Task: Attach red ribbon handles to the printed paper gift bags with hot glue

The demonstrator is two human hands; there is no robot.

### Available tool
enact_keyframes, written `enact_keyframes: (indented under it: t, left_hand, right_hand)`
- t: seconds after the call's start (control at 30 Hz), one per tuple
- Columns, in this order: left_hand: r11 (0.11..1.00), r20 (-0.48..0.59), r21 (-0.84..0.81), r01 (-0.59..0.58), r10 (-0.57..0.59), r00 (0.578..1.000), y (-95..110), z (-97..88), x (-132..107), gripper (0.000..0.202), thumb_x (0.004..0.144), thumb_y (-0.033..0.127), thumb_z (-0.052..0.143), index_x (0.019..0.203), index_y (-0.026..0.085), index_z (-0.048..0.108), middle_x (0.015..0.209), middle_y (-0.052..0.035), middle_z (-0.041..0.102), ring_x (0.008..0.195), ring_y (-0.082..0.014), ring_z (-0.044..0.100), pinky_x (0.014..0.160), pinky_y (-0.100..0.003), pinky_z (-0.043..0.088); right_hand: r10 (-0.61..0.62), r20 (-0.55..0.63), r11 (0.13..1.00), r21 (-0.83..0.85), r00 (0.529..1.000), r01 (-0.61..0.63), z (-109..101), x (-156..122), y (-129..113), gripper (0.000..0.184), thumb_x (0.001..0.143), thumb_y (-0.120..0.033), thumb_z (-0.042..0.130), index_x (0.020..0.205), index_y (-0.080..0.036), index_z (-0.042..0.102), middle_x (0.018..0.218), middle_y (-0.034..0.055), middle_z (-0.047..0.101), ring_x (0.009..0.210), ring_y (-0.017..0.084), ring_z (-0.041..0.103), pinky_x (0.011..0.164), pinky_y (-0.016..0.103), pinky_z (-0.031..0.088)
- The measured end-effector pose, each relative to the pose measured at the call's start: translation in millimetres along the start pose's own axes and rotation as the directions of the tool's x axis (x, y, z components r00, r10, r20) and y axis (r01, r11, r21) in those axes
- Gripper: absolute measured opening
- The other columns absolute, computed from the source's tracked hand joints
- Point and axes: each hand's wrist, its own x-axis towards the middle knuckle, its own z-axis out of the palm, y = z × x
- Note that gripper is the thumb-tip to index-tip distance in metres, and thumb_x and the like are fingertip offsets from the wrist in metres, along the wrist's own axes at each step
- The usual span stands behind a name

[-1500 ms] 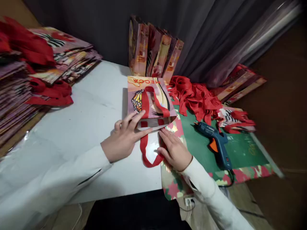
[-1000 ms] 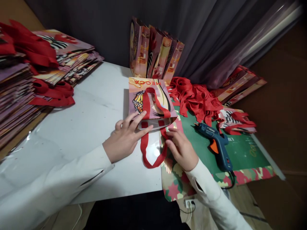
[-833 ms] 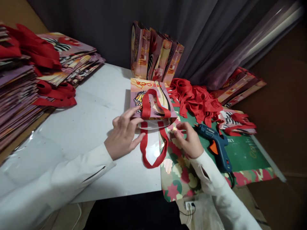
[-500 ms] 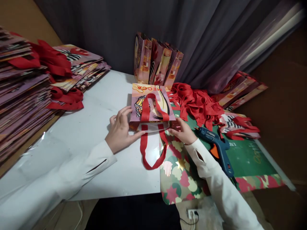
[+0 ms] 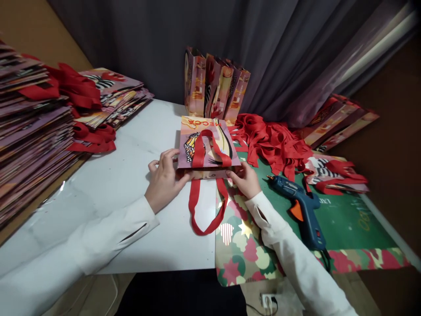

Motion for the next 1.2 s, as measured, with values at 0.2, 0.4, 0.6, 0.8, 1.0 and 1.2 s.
enact_keyframes:
  t: [0.2,0.4,0.6,0.8,1.0,1.2]
  left_hand:
    - [0.998,0.061,0.017,0.056,-0.057,0.997,-2.7,5.0,0.1,0.061,0.081,0.018,0.061,0.132,0.022,0.027,0.128,-0.0121,0.053,0.104,-0.0252,0.061,0.098,-0.044,0.03]
    - [0.991,0.1,0.057,0.118,-0.123,0.987,5.8,5.9,3.1,0.065,0.081,0.016,0.058,0.134,0.019,0.021,0.132,-0.017,0.049,0.112,-0.029,0.057,0.096,-0.046,0.033]
    - [0.978,-0.08,0.196,0.074,-0.06,0.995,5.6,-12.5,-11.1,0.052,0.082,0.037,0.064,0.116,0.011,0.036,0.106,-0.0159,0.052,0.099,-0.0313,0.055,0.085,-0.047,0.041]
    - [0.895,0.251,0.187,-0.405,0.355,0.9,48.1,-32.5,-22.9,0.019,0.09,0.01,0.045,0.107,0.015,0.052,0.098,-0.0078,0.058,0.092,-0.0228,0.055,0.079,-0.035,0.047]
    - [0.872,0.483,0.372,-0.319,0.111,0.868,64.3,-11.5,-17.4,0.031,0.088,0.001,0.04,0.11,0.008,0.061,0.102,-0.0127,0.059,0.096,-0.0269,0.055,0.082,-0.038,0.05]
    - [0.862,0.495,0.387,-0.328,0.106,0.863,53.5,-4.9,-20.3,0.03,0.088,0.002,0.043,0.11,0.006,0.063,0.106,-0.0156,0.06,0.099,-0.0274,0.056,0.081,-0.037,0.053]
  right_hand:
    - [-0.003,-0.059,0.975,-0.221,0.998,-0.01,10.3,2.1,-3.7,0.023,0.071,-0.041,0.064,0.08,-0.022,0.054,0.073,0.0026,0.065,0.069,0.021,0.062,0.063,0.031,0.045]
    - [0.061,-0.021,0.88,-0.472,0.998,-0.064,14.5,4.4,-7.2,0.029,0.078,-0.037,0.062,0.101,-0.02,0.056,0.095,0.0102,0.07,0.085,0.028,0.066,0.071,0.035,0.046]
    - [0.086,0.061,0.847,-0.53,0.994,-0.041,-2.4,-20.6,-15.6,0.025,0.088,-0.045,0.053,0.087,-0.02,0.059,0.081,0.0061,0.071,0.077,0.024,0.067,0.062,0.029,0.04]
    - [-0.166,0.378,0.706,-0.599,0.911,0.377,2.2,-54.7,-44.5,0.03,0.096,-0.021,0.035,0.115,-0.018,0.058,0.088,0.0089,0.072,0.08,0.023,0.068,0.065,0.03,0.041]
    - [-0.113,0.423,0.581,-0.706,0.899,0.405,22.2,-39.5,-58.6,0.034,0.087,-0.005,0.04,0.114,-0.011,0.059,0.104,0.015,0.069,0.095,0.027,0.066,0.076,0.033,0.047]
    - [-0.052,0.42,0.58,-0.726,0.906,0.37,25.8,-34.7,-53.2,0.031,0.09,-0.006,0.037,0.107,-0.01,0.063,0.105,0.0172,0.068,0.098,0.027,0.066,0.072,0.032,0.049]
